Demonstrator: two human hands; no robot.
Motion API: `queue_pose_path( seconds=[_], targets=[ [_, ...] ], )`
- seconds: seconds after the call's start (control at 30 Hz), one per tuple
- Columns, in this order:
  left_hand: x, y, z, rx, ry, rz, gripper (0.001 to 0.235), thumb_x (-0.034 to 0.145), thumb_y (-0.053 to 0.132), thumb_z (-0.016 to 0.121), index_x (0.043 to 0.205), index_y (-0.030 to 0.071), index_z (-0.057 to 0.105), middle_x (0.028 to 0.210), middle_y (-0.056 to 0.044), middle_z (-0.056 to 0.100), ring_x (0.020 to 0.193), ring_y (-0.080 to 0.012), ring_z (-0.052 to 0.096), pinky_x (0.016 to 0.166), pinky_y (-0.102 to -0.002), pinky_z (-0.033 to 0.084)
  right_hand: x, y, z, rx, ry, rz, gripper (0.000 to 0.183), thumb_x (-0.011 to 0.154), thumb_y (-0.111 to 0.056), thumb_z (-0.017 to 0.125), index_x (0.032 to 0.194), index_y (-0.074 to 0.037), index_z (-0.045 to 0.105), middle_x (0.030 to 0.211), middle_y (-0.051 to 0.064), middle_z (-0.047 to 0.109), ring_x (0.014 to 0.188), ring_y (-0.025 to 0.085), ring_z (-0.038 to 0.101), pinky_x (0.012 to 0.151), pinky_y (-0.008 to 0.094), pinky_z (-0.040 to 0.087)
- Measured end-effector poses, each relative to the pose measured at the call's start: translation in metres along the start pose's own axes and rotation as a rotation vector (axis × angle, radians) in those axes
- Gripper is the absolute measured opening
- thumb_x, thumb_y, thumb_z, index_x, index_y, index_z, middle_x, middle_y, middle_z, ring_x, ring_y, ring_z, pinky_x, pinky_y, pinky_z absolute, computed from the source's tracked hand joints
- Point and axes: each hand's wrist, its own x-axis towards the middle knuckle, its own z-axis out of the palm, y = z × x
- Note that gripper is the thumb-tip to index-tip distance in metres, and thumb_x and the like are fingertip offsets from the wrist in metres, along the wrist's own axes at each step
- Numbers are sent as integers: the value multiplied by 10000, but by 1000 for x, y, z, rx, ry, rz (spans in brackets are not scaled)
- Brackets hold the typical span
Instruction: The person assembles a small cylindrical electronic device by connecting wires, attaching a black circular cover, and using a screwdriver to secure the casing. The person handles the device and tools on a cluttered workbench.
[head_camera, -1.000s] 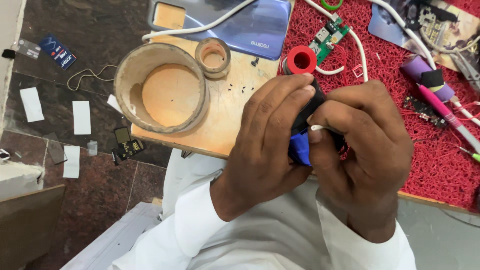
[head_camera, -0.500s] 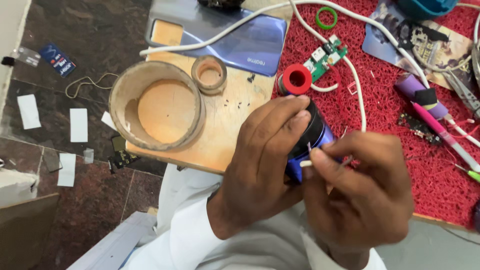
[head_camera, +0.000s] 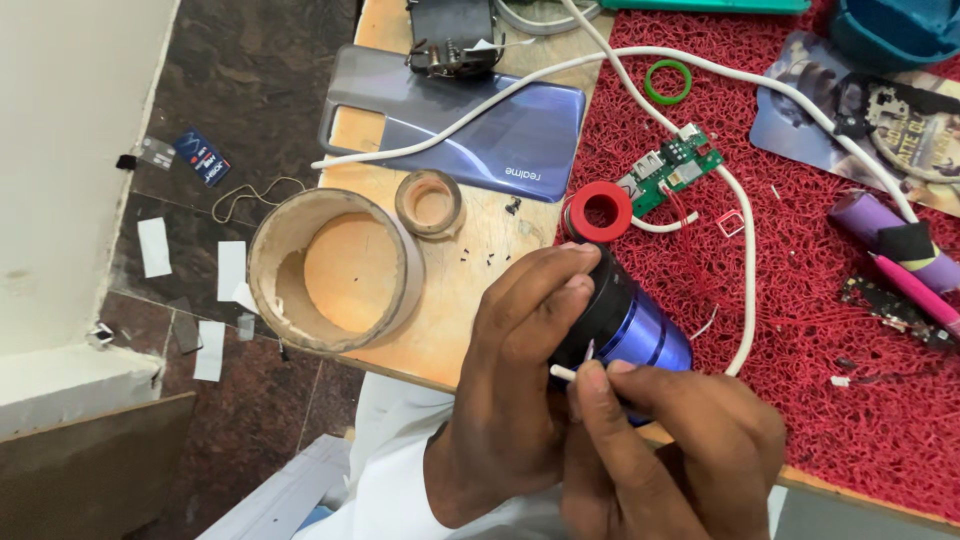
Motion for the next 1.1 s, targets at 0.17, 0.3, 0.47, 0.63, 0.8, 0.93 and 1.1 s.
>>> queue_pose_path(
  seconds=[0.17, 0.3, 0.47, 0.63, 0.8, 0.93, 1.1],
  targets=[
    [5, 3, 0, 12, -1, 27, 656, 982, 183, 782, 1489, 16, 399, 1490, -205, 517, 1403, -377, 576, 1174, -439, 498, 8, 2, -4, 84, -44, 160, 311, 797, 18, 812, 1062, -94, 691, 987, 95, 645, 864, 268, 649, 781, 383, 531],
    [10, 4, 2, 11, 24, 64, 748, 944, 141, 858, 1495, 12, 370, 1495, -218, 501, 1363, -363, 575, 1173, -433, 523, 15, 1, -13, 263, -68, 452, 264, 876, 35, 735, 1123, -23, 661, 979, 137, 683, 842, 210, 696, 773, 290, 574],
    [13, 6, 0, 24, 24, 58, 775, 923, 110, 868, 1501, 10, 362, 1467, -215, 489, 1353, -358, 573, 1167, -421, 528, 29, -4, -13, 591, -1, 741, 319, 917, 78, 657, 1228, 39, 598, 978, 121, 692, 872, 111, 689, 798, 208, 574],
    [12, 7, 0, 24, 25, 34, 784, 892, 124, 879, 1488, 15, 382, 1458, -189, 487, 1367, -338, 555, 1180, -408, 511, 40, -4, -16, 530, 1, 693, 215, 940, 100, 664, 1149, 50, 649, 1091, 111, 682, 955, 96, 683, 820, 205, 572],
    [12, 7, -1, 46, 24, 35, 782, 881, 132, 882, 1478, 4, 394, 1462, -185, 498, 1375, -340, 549, 1186, -408, 510, 43, -4, -17, 474, -40, 666, 111, 928, 100, 687, 1025, 48, 702, 1032, 119, 667, 873, 95, 669, 717, 202, 546],
    [12, 7, -2, 28, 29, 35, 758, 890, 131, 867, 1471, -6, 399, 1473, -198, 506, 1367, -361, 555, 1184, -426, 512, 41, -3, -16, 394, -52, 586, 125, 911, 112, 692, 1024, 60, 700, 1009, 119, 656, 825, 97, 631, 687, 208, 515],
    [12, 8, 1, 19, 73, 40, 695, 953, 109, 826, 1484, 7, 389, 1440, -188, 504, 1351, -361, 573, 1179, -415, 519, 40, -6, -14, 498, -12, 625, 279, 915, 92, 662, 1187, 35, 633, 1009, 79, 657, 878, 74, 635, 770, 194, 536]
  ],
)
